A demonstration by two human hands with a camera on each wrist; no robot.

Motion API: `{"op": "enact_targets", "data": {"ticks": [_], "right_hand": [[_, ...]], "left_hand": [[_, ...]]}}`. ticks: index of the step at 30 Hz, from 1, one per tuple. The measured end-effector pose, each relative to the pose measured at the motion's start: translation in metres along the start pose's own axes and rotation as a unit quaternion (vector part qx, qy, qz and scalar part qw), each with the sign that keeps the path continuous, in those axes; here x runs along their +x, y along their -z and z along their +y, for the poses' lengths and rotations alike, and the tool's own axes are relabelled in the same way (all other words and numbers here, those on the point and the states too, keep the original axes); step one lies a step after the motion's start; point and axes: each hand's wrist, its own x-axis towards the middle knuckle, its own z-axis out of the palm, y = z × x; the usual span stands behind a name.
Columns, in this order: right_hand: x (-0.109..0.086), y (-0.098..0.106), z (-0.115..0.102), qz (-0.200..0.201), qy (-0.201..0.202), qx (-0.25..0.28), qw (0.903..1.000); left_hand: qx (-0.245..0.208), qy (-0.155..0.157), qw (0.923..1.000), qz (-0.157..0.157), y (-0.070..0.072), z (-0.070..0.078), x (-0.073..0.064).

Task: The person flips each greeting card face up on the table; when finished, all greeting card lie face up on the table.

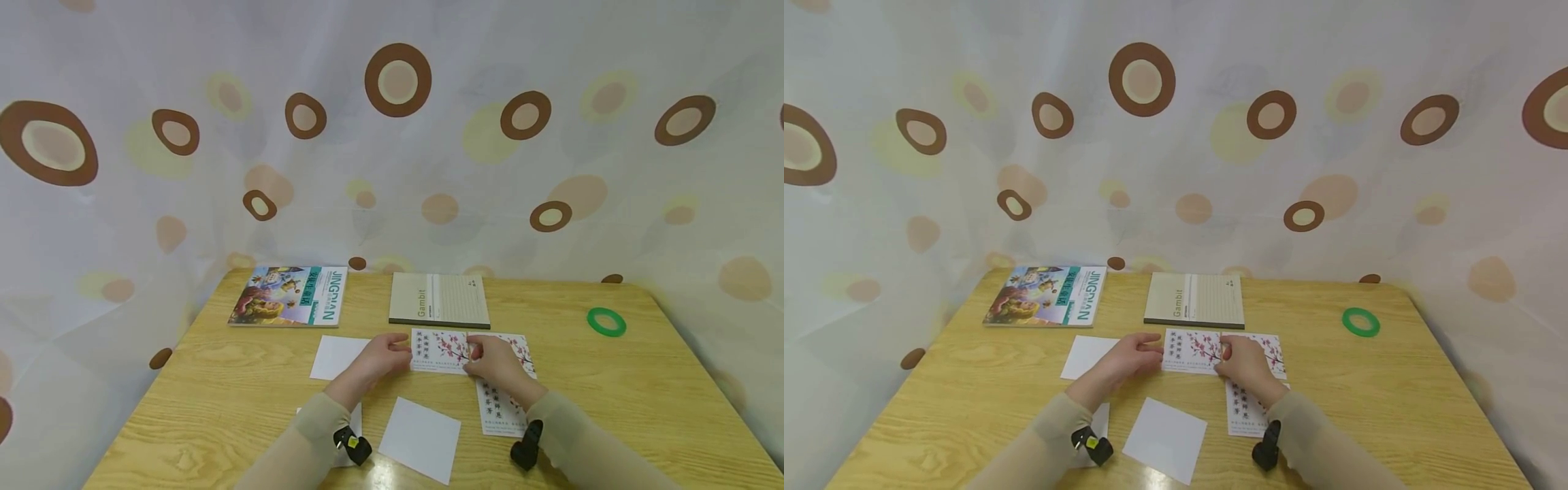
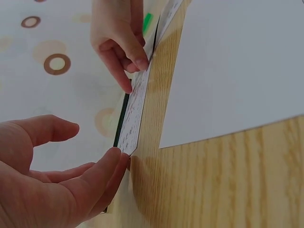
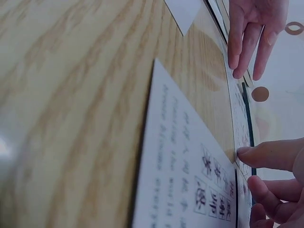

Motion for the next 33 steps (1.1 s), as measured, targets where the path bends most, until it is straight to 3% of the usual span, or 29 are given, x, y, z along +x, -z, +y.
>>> {"op": "enact_targets", "data": {"ticks": [13,20,25,33], "right_hand": [[-0.012,0.003,0.001,0.006,0.006,0.017,0.9998],[-0.030,0.006,-0.006,0.001,0.031,0.025,0.9992],[-0.044,0.005,-0.011,-0.023,0.029,0.063,0.9973],[-0.064,0.007,-0.011,-0.065,0.064,0.084,0.9923]], "left_hand": [[0.008,0.002,1.0000,-0.004,0.011,-0.003,-0.011],[0.064,-0.002,0.9978,-0.018,0.018,-0.001,-0.026],[0.085,-0.008,0.9955,-0.040,0.019,-0.002,-0.036],[0.058,-0.004,0.9971,-0.049,0.022,-0.005,-0.046]]}}
